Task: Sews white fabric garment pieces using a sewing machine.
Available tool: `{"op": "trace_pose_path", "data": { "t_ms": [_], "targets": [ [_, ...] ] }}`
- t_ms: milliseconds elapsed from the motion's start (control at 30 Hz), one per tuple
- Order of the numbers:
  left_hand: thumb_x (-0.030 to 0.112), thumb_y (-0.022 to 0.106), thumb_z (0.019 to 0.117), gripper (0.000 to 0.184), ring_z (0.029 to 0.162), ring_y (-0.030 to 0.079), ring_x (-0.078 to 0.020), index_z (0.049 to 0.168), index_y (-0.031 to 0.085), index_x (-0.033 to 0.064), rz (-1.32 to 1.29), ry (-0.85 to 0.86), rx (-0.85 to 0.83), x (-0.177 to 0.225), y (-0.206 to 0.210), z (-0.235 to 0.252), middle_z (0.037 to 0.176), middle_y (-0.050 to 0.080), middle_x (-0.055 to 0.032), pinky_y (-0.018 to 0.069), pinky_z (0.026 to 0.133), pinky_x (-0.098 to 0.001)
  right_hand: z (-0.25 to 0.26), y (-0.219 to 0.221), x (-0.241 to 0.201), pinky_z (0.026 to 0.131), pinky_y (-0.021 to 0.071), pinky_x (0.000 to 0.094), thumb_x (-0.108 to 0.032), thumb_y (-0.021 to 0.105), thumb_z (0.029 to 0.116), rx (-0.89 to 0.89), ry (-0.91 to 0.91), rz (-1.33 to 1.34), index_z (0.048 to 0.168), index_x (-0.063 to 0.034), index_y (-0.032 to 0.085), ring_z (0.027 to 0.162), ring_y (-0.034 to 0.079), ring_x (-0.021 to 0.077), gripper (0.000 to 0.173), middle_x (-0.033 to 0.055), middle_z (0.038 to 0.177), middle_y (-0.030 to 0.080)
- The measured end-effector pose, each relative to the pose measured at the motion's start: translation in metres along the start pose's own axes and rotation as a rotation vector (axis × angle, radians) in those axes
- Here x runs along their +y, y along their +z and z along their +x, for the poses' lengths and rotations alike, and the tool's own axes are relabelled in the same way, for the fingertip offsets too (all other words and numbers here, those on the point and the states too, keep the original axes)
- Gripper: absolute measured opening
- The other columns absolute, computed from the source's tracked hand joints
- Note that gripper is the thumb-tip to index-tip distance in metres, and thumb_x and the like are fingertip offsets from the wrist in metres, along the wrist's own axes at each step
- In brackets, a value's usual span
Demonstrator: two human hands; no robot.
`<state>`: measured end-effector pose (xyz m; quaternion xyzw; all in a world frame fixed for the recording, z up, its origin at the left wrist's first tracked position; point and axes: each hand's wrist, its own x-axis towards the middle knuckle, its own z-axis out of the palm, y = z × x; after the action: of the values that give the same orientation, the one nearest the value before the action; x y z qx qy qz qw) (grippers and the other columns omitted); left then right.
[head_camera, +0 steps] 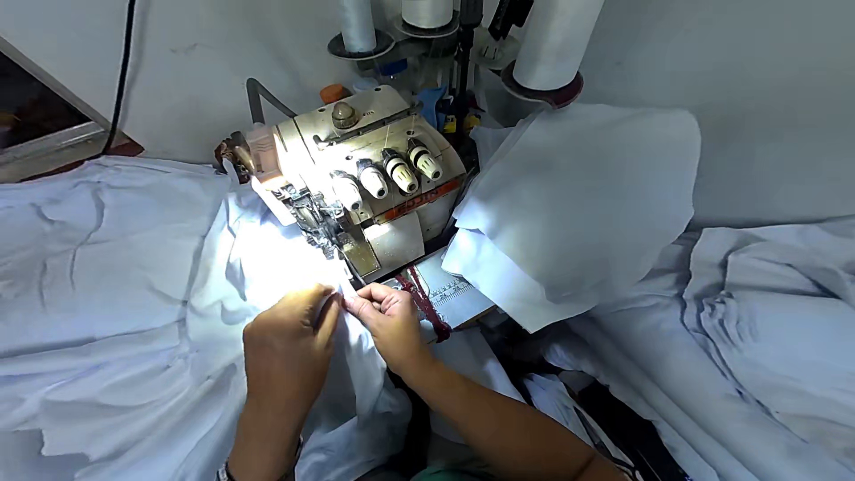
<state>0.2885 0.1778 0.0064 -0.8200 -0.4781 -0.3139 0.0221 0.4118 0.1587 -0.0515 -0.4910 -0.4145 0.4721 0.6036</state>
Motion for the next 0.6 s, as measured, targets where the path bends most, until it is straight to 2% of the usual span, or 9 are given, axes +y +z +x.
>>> {"op": "trace_pose_path", "data": {
  "t_ms": [33, 100, 133, 167, 267, 367, 467, 600],
  "targets": [
    [0.02, 0.06, 0.0954, 0.023, 0.071, 0.063, -0.0277, 0.095, 0.075, 0.0022, -0.004, 0.008, 0.014, -0.005, 0.001, -0.002, 0.081, 0.065, -0.0122, 0.048, 0.062, -0.0472, -0.001, -0.001, 0.002, 0.048, 0.0385, 0.0208, -0.016, 0.068, 0.0987, 0.0, 0.006, 0.021, 0.09, -0.0041, 0.07, 0.05, 0.046, 0.005, 0.015, 0.0013, 0.063, 0.057],
    [0.019, 0.059, 0.0962, 0.025, 0.089, 0.061, -0.0278, 0.098, 0.076, 0.0014, -0.07, 0.069, 0.047, -0.016, 0.003, -0.006, 0.093, 0.066, -0.0125, 0.0476, 0.077, -0.0443, -0.005, -0.004, 0.008, 0.049, 0.0408, 0.0196, -0.012, 0.074, 0.0932, 0.005, 0.033, 0.086, 0.087, -0.0034, 0.07, 0.051, 0.048, 0.0036, 0.012, 0.0007, 0.063, 0.058],
    [0.019, 0.059, 0.0971, 0.024, 0.094, 0.061, -0.0246, 0.098, 0.076, 0.0012, -0.117, 0.112, 0.06, -0.021, 0.003, -0.006, 0.098, 0.068, -0.0122, 0.0477, 0.083, -0.0399, -0.007, -0.004, 0.009, 0.052, 0.0443, 0.0196, -0.01, 0.076, 0.091, 0.005, 0.057, 0.132, 0.087, -0.0029, 0.07, 0.054, 0.052, 0.0035, 0.01, 0.0012, 0.066, 0.06],
    [0.017, 0.06, 0.0973, 0.024, 0.095, 0.063, -0.0214, 0.096, 0.077, 0.0007, -0.152, 0.154, 0.077, -0.024, 0.004, -0.006, 0.097, 0.07, -0.0118, 0.0485, 0.085, -0.036, -0.01, -0.003, 0.009, 0.054, 0.0471, 0.0199, -0.008, 0.076, 0.0897, 0.007, 0.082, 0.186, 0.087, -0.0025, 0.069, 0.057, 0.055, 0.0039, 0.009, 0.0017, 0.068, 0.062],
    [0.017, 0.061, 0.0966, 0.023, 0.087, 0.061, -0.0153, 0.09, 0.076, 0.0009, -0.164, 0.209, 0.104, -0.024, 0.006, -0.001, 0.086, 0.068, -0.0086, 0.047, 0.08, -0.0288, -0.01, 0.006, 0.009, 0.057, 0.0493, 0.0202, -0.004, 0.074, 0.0902, 0.036, 0.091, 0.3, 0.088, -0.0028, 0.067, 0.061, 0.059, 0.0043, 0.007, 0.0022, 0.071, 0.064],
    [0.016, 0.06, 0.0963, 0.024, 0.082, 0.062, -0.0225, 0.091, 0.077, 0.0004, -0.098, 0.226, 0.091, -0.024, 0.009, 0.006, 0.084, 0.067, -0.0119, 0.0474, 0.075, -0.036, -0.004, 0.015, 0.007, 0.057, 0.0469, 0.0198, -0.007, 0.065, 0.0979, 0.063, 0.063, 0.34, 0.093, -0.0027, 0.068, 0.06, 0.056, 0.0039, 0.007, 0.0018, 0.071, 0.062],
    [0.014, 0.057, 0.0978, 0.025, 0.085, 0.062, -0.0252, 0.097, 0.077, 0.0, -0.091, 0.201, 0.076, -0.026, 0.012, 0.008, 0.088, 0.068, -0.0135, 0.0473, 0.078, -0.0387, -0.003, 0.019, 0.006, 0.053, 0.0441, 0.0189, -0.008, 0.057, 0.1025, 0.073, 0.08, 0.371, 0.101, -0.002, 0.07, 0.057, 0.052, 0.0031, 0.015, 0.0014, 0.073, 0.061],
    [0.014, 0.058, 0.096, 0.024, 0.079, 0.061, -0.026, 0.089, 0.077, 0.0007, -0.025, 0.232, 0.121, -0.017, 0.017, 0.005, 0.08, 0.065, -0.0122, 0.0473, 0.07, -0.0386, -0.006, 0.027, 0.007, 0.052, 0.0439, 0.019, -0.009, 0.055, 0.1037, 0.157, 0.089, 0.419, 0.099, -0.0048, 0.062, 0.054, 0.051, 0.0035, 0.009, 0.001, 0.069, 0.058]
  ]
}}
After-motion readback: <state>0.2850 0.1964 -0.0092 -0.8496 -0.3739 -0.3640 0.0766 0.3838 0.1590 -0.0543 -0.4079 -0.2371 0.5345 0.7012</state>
